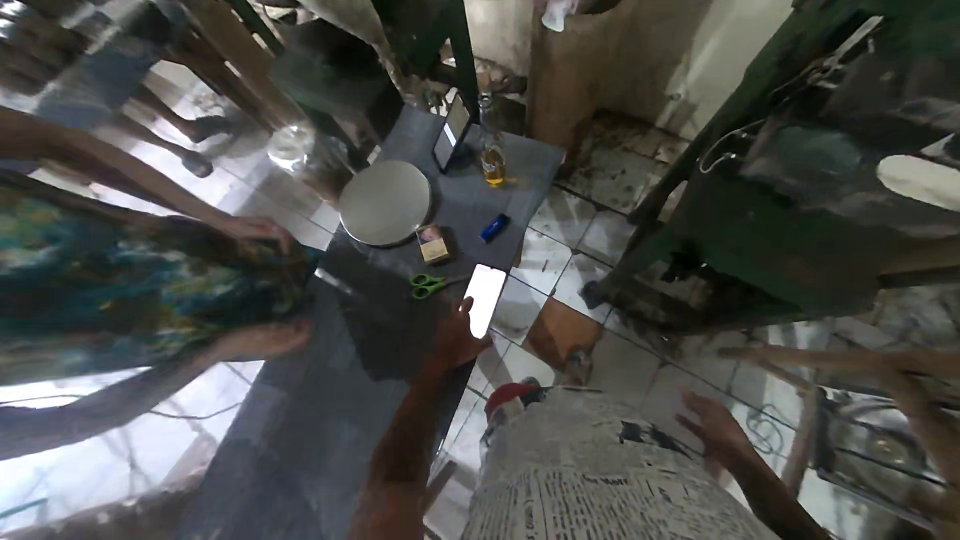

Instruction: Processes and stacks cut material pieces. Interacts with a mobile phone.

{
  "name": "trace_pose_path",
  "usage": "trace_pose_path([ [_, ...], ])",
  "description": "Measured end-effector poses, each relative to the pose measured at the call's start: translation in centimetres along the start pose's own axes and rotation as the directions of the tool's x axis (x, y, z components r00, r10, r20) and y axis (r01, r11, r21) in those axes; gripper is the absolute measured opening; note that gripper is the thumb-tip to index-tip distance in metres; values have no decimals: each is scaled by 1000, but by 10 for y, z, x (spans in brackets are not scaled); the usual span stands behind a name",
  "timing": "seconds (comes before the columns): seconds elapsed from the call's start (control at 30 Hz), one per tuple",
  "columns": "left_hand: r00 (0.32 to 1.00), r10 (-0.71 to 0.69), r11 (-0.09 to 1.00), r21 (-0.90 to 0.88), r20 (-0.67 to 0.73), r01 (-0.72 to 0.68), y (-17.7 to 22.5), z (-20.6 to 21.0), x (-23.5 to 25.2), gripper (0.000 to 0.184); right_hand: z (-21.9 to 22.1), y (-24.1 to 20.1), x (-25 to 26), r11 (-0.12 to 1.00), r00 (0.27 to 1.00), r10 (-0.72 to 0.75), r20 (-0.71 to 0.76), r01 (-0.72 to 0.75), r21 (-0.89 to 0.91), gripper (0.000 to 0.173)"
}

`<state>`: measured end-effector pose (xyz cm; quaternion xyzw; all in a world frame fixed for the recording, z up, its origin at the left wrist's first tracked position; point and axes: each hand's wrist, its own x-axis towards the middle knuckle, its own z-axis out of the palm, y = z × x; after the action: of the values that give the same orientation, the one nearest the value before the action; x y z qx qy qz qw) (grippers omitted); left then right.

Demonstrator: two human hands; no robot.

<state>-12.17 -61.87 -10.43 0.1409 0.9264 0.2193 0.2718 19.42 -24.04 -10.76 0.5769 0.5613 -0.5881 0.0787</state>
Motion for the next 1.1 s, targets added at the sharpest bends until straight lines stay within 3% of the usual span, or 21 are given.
trace_pose_path([
  [0.13, 997, 17, 999, 42, 73, -20, 3, 6, -1, 89, 4, 13, -2, 998, 999, 47, -2, -47, -42, 49],
  [0.37, 995, 92, 989, -113, -30, -95, -21, -3, 3, 100, -4, 31, -14, 989, 999, 49, 22, -45, -144, 49],
  [0.6, 996, 84, 996, -22, -25, -85, -24, -10, 12, 102, -33, 69, -14, 966, 998, 66, 9, -61, -251, 46],
  [0.8, 996, 81, 983, 162, 47, -87, -9, -18, 13, 95, -42, 99, -20, 964, 991, 114, -73, -128, -234, 46],
  [0.9, 997, 76, 991, 112, 12, -77, -3, -21, 15, 97, -39, 97, -28, 947, 978, 184, -98, -203, -247, 48],
  [1.1, 994, 89, 995, 49, 61, -92, -18, -22, 14, 110, -37, 108, -29, 975, 989, 124, -85, -137, -172, 46],
])
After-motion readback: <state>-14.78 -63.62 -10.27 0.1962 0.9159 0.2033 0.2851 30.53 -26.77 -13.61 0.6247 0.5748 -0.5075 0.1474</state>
